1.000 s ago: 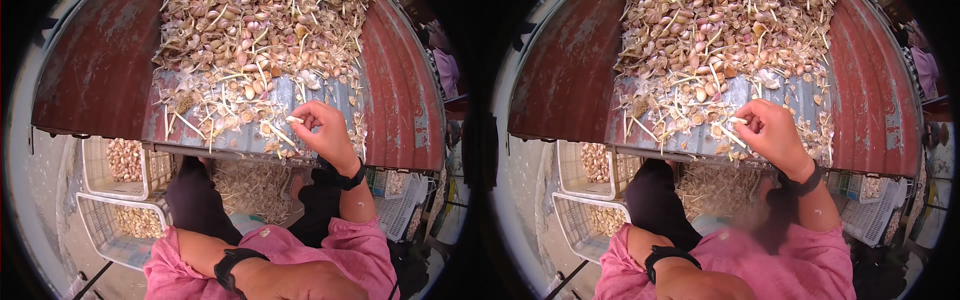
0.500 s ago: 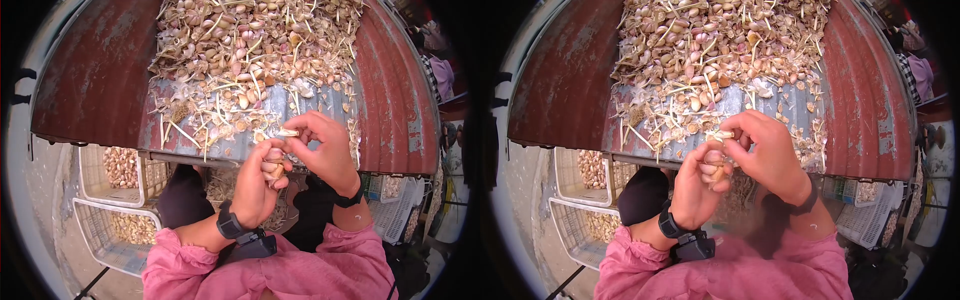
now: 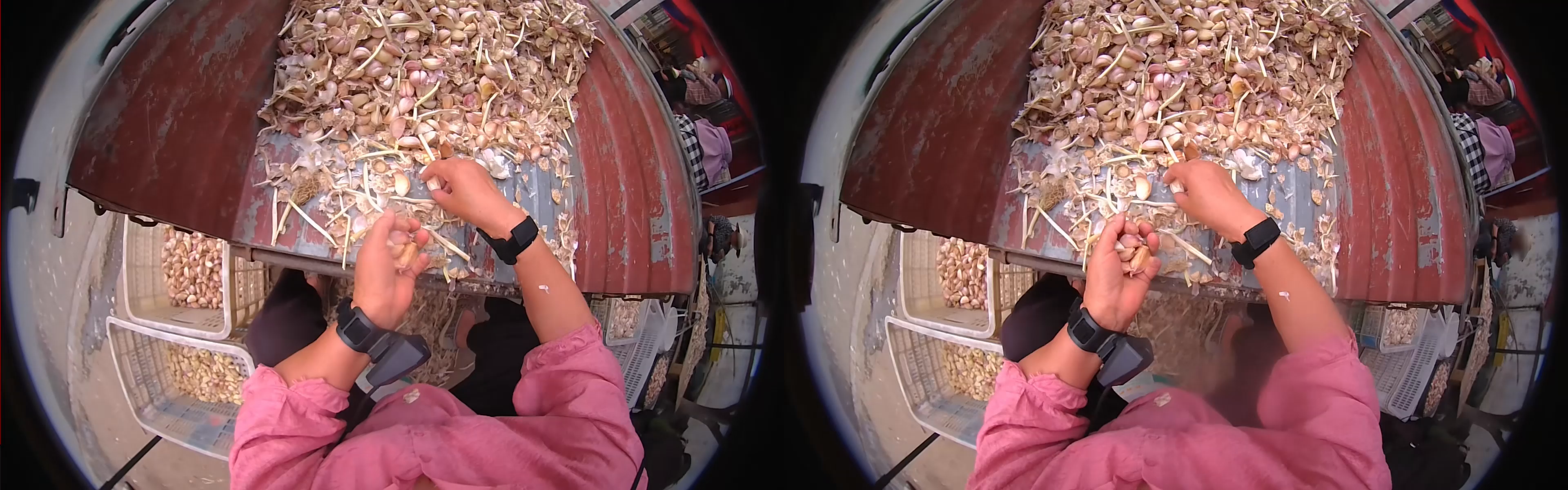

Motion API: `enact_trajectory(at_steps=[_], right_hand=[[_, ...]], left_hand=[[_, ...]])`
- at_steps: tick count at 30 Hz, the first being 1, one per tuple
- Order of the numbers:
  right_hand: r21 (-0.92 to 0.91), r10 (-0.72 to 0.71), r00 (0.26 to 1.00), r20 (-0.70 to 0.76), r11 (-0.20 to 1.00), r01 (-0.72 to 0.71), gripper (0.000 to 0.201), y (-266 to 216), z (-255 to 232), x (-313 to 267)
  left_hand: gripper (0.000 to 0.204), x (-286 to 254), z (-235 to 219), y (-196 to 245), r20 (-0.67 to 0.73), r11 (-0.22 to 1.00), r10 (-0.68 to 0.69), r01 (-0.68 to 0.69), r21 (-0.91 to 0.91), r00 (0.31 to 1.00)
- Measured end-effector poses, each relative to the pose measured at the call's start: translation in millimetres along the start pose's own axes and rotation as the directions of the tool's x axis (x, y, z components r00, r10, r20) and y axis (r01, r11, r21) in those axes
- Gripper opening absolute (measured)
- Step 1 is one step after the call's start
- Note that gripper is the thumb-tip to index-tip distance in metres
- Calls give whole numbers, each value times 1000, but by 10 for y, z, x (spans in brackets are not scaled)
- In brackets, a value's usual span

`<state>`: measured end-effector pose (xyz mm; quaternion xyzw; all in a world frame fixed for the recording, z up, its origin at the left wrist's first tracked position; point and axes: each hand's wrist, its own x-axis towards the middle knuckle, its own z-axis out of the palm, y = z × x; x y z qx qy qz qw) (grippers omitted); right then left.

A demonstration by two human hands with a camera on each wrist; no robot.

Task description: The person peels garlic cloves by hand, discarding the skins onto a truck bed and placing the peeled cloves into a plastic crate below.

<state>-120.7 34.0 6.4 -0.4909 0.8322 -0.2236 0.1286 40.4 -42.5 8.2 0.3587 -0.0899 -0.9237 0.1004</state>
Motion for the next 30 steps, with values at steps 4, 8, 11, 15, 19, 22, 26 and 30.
enact_trajectory(at_steps=[4,8,11,15,19,22,26,30], right_hand=[[440,267,964,20,863,-248,24,51,-118,-367],[799,271,962,36,570,-191,27,-206,-232,-612],[802,253,968,0,578,-151,25,-414,-272,-708],[376,108,974,-200,926,-26,25,-608,-375,-760],[540,123,977,-174,841,-9,26,-551,-427,-839],[750,239,962,-130,658,-62,26,-365,-475,-848],[560,311,933,-178,812,-164,19,-78,-501,-632],[216,208,952,-223,963,-160,18,130,-320,-239]], left_hand=[[24,36,-78,-31,119,980,-1,-23,199,993],[35,-25,9,-98,244,903,7,-111,415,970],[35,-46,90,-163,351,839,-31,-166,518,936],[32,-31,88,-280,452,773,58,-327,543,890],[29,-74,110,-299,465,810,84,-332,484,881],[28,-167,126,-252,542,808,72,-368,461,837],[28,-443,173,-218,720,771,147,-534,346,678],[26,-913,296,-96,941,694,179,-714,86,287]])
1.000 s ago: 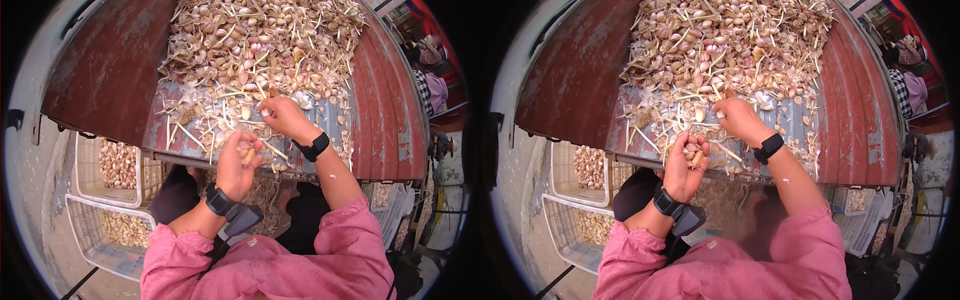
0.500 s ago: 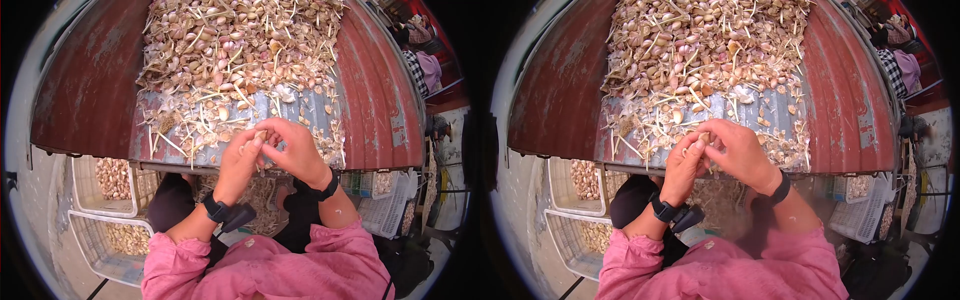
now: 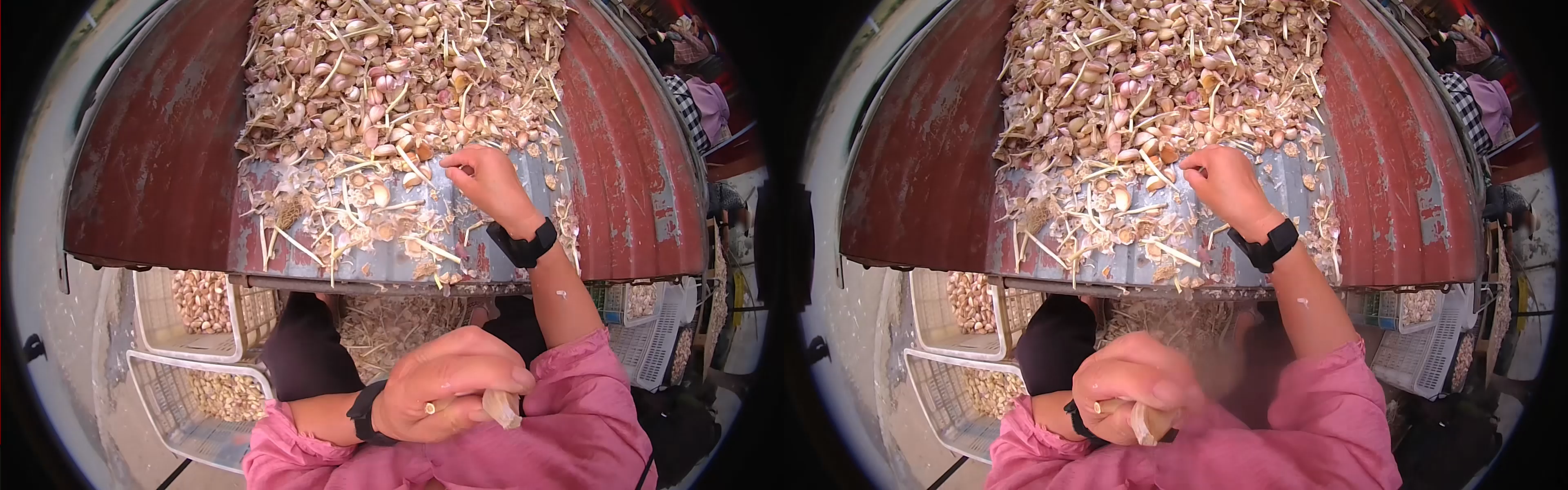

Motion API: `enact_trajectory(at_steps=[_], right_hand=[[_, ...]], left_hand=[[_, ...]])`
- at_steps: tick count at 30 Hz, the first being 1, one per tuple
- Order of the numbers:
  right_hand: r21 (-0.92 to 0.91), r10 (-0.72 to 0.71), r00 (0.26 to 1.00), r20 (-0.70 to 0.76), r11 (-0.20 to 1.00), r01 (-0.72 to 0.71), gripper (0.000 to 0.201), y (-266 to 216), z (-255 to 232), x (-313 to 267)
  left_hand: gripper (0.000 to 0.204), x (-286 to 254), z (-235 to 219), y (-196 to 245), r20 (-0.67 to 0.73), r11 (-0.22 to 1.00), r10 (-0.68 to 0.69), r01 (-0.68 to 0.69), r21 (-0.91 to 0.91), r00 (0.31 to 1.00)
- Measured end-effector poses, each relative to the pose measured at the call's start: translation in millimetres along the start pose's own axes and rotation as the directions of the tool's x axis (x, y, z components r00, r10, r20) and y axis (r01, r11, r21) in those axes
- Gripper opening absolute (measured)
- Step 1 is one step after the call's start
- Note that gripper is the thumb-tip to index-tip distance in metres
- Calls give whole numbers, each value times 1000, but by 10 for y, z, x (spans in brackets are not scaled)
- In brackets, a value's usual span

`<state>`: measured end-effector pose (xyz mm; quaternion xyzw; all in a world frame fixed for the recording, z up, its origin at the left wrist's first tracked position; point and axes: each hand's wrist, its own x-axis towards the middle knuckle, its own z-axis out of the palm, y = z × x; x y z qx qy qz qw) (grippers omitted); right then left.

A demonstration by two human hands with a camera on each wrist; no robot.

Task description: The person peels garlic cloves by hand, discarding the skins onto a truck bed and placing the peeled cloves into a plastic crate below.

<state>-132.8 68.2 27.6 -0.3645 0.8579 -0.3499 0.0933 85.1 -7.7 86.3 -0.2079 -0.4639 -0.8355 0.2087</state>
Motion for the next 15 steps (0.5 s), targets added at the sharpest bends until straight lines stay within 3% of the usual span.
enact_trajectory(at_steps=[3,4,6,7,9,10,11,12,13,15], right_hand=[[-40,-51,999,-4,998,51,15,125,225,213],[-95,-37,998,58,995,43,13,165,264,236],[-108,4,987,160,994,13,10,213,290,223],[-157,10,991,135,987,12,12,196,273,171],[11,265,937,228,962,-274,16,119,154,46],[22,266,933,242,960,-279,16,105,115,-53],[363,291,906,309,844,-395,19,104,57,-163],[641,287,883,370,609,-467,22,90,-10,-211],[640,293,883,367,609,-469,22,62,-59,-255],[777,277,840,467,325,-539,27,31,-117,-375]], left_hand=[[25,-10,153,153,117,968,162,-135,-211,980],[25,1,225,194,109,970,155,-131,-204,982],[14,25,344,226,-40,900,320,-317,-298,947],[14,26,368,212,-47,907,313,-314,-282,948],[15,29,388,188,-79,855,458,-463,-235,886],[15,31,374,186,-86,862,447,-454,-224,890],[15,47,360,175,-62,854,448,-447,-265,892],[15,72,351,152,-33,839,459,-446,-311,888],[15,77,360,144,-33,838,458,-444,-316,888],[14,64,403,159,-75,841,385,-383,-381,920]])
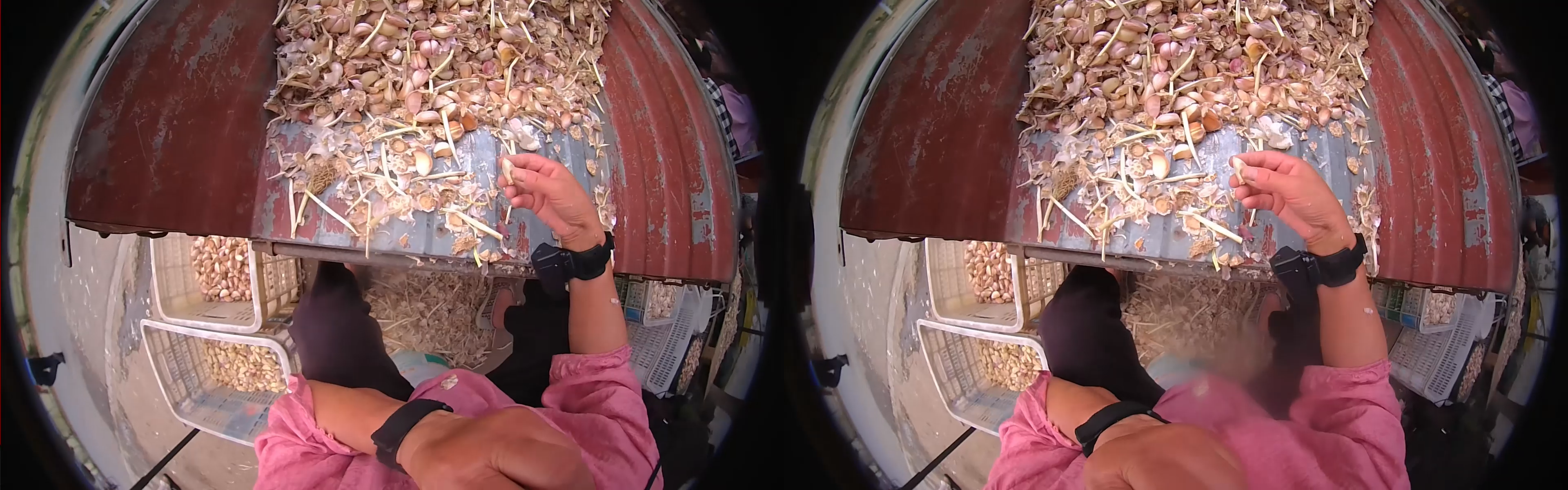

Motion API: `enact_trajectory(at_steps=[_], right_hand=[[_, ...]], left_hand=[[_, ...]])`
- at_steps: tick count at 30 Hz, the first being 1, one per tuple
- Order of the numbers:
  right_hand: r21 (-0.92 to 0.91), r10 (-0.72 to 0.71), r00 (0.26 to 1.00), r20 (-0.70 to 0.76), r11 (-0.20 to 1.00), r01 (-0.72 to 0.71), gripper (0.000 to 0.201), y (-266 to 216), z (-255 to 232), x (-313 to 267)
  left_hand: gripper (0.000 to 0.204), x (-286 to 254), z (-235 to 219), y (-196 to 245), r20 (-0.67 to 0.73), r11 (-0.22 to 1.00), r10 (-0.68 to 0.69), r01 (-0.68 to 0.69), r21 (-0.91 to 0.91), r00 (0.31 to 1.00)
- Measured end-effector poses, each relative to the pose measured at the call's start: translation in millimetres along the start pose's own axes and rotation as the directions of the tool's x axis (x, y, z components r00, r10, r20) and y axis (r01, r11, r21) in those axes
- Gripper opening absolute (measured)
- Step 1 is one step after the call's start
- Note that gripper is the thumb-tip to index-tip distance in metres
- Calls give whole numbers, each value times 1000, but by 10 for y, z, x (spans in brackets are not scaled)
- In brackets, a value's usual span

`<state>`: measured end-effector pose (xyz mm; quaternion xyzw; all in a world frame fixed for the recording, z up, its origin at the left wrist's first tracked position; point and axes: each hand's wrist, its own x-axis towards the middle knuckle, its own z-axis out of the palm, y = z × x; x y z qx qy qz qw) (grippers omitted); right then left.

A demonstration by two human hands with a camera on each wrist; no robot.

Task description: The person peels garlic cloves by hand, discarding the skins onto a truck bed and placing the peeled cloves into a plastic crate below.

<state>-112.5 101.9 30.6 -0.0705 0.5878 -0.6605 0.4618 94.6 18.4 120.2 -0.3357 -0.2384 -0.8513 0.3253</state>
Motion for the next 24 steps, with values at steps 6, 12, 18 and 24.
enact_trajectory(at_steps=[6,12,18,24], right_hand=[[92,-39,998,43,995,35,25,-23,-10,-93],[22,-70,997,-43,997,71,22,-43,-11,-131],[-46,-96,994,-55,995,94,21,-83,78,-146],[-280,-292,952,-88,925,257,17,-224,311,-305]], left_hand=[[14,44,3,-127,-5,984,12,-13,-179,1000],[14,-58,130,-91,-119,951,-82,42,-305,989],[16,-71,74,-98,-96,961,-88,60,-271,991],[25,-157,-403,-45,-476,830,-544,525,-187,690]])
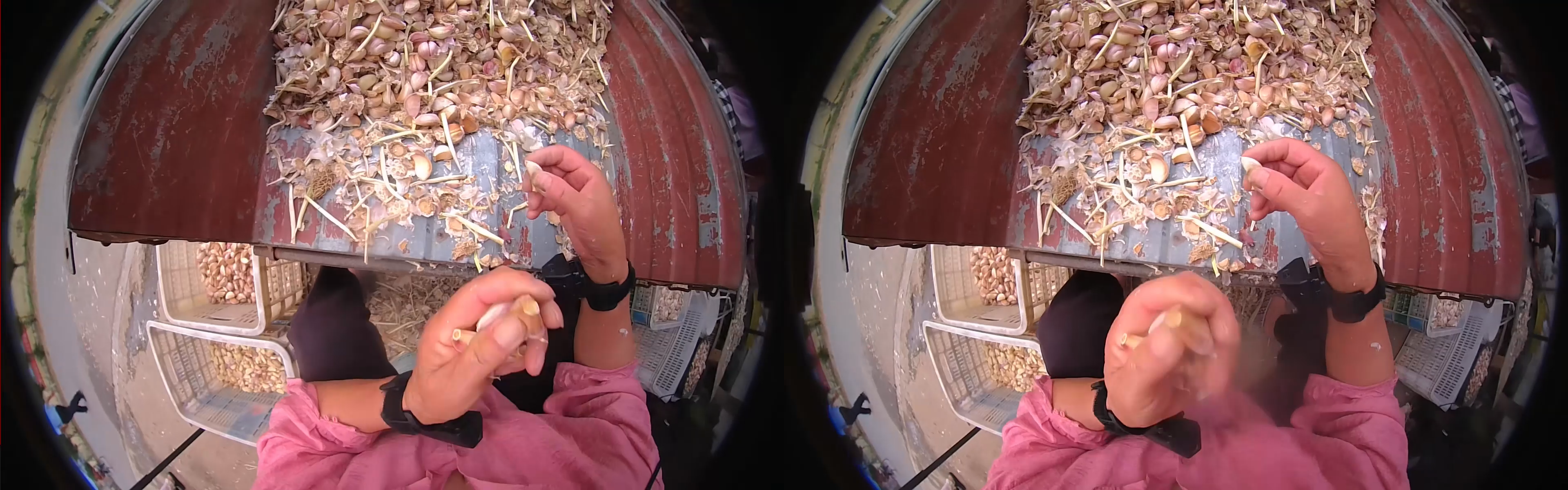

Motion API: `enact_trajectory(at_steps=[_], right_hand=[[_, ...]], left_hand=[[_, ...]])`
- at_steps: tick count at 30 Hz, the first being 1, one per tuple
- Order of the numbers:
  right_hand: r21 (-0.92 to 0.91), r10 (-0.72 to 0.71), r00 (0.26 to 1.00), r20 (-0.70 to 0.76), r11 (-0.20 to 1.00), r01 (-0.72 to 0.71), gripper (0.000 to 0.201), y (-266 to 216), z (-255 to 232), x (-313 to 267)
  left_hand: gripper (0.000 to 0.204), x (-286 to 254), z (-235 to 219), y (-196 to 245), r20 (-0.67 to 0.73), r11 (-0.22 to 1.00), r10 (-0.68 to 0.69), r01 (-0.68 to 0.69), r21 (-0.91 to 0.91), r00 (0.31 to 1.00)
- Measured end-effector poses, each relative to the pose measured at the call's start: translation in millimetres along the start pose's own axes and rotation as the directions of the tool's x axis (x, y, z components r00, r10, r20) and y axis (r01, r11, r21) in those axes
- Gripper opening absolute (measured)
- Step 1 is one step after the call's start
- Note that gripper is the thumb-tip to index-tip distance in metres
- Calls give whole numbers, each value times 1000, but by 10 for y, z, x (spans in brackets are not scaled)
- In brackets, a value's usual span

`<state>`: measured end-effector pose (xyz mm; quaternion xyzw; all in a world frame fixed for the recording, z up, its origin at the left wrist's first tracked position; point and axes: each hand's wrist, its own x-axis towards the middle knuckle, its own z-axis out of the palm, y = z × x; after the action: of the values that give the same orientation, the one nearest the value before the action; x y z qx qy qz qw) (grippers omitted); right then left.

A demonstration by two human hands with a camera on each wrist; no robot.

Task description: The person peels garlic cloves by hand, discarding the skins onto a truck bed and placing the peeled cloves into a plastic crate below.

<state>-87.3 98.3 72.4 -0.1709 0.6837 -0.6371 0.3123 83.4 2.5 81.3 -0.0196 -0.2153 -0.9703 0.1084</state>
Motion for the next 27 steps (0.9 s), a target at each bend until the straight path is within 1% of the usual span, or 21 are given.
enact_trajectory(at_steps=[1,2,3,4,6,8,9,10,11,13,14,16,17,19,20,21,23,24,25,26,27], right_hand=[[-46,-28,999,19,999,29,17,-73,66,-48],[-53,-27,999,17,998,27,17,-111,173,-122],[-97,-39,996,86,994,47,15,-136,299,-198],[-143,-52,987,155,987,74,14,-162,388,-217],[-157,-95,985,142,981,117,13,-45,501,-135],[-175,-134,982,131,972,156,13,117,457,11],[-399,-175,977,121,893,209,14,177,377,179],[-599,-218,968,125,761,249,14,251,325,321],[-604,-219,967,130,756,253,14,376,308,421],[-760,-172,943,285,560,331,14,575,321,580],[-761,-171,943,284,558,331,14,612,328,580],[-829,-222,893,390,336,446,9,592,324,585],[-846,-244,887,391,284,451,8,587,333,541],[-846,-232,884,405,272,459,10,613,313,514],[-842,-224,880,419,268,469,11,620,309,509],[-841,-224,879,422,266,471,11,607,300,507],[-824,-213,899,383,361,437,12,569,263,487],[-824,-214,896,389,354,443,12,488,267,457],[-749,-119,951,284,592,298,11,361,292,391],[-616,11,980,201,779,118,10,261,333,310],[-473,33,967,253,876,94,11,215,393,218]], left_hand=[[24,128,-92,-65,-283,998,-39,52,41,958],[23,208,-257,-96,-366,998,-49,63,26,929],[21,272,-313,-92,-486,998,-61,68,-2,872],[21,310,-394,-107,-480,998,-61,65,-8,875],[21,348,-553,-110,-588,964,-207,60,-260,782],[21,354,-651,-34,-579,957,-215,50,-287,787],[22,360,-740,-34,-569,963,-200,53,-265,798],[23,367,-804,-37,-559,969,-183,52,-242,809],[23,372,-826,-36,-575,975,-172,53,-218,800],[22,390,-820,6,-591,978,-153,36,-205,792],[21,379,-819,23,-613,981,-143,28,-193,777],[21,382,-862,24,-614,983,-133,22,-184,778],[22,372,-872,14,-625,985,-127,23,-173,770],[22,368,-856,9,-647,984,-139,34,-172,750],[22,365,-849,17,-671,985,-146,47,-164,726],[22,366,-839,27,-671,985,-144,44,-165,727],[22,364,-812,31,-694,982,-165,51,-182,701],[22,368,-815,28,-692,982,-161,44,-183,703],[23,375,-836,14,-700,981,-159,34,-189,697],[25,370,-860,-4,-710,980,-159,23,-197,686],[25,361,-890,-19,-714,980,-156,17,-198,683]])
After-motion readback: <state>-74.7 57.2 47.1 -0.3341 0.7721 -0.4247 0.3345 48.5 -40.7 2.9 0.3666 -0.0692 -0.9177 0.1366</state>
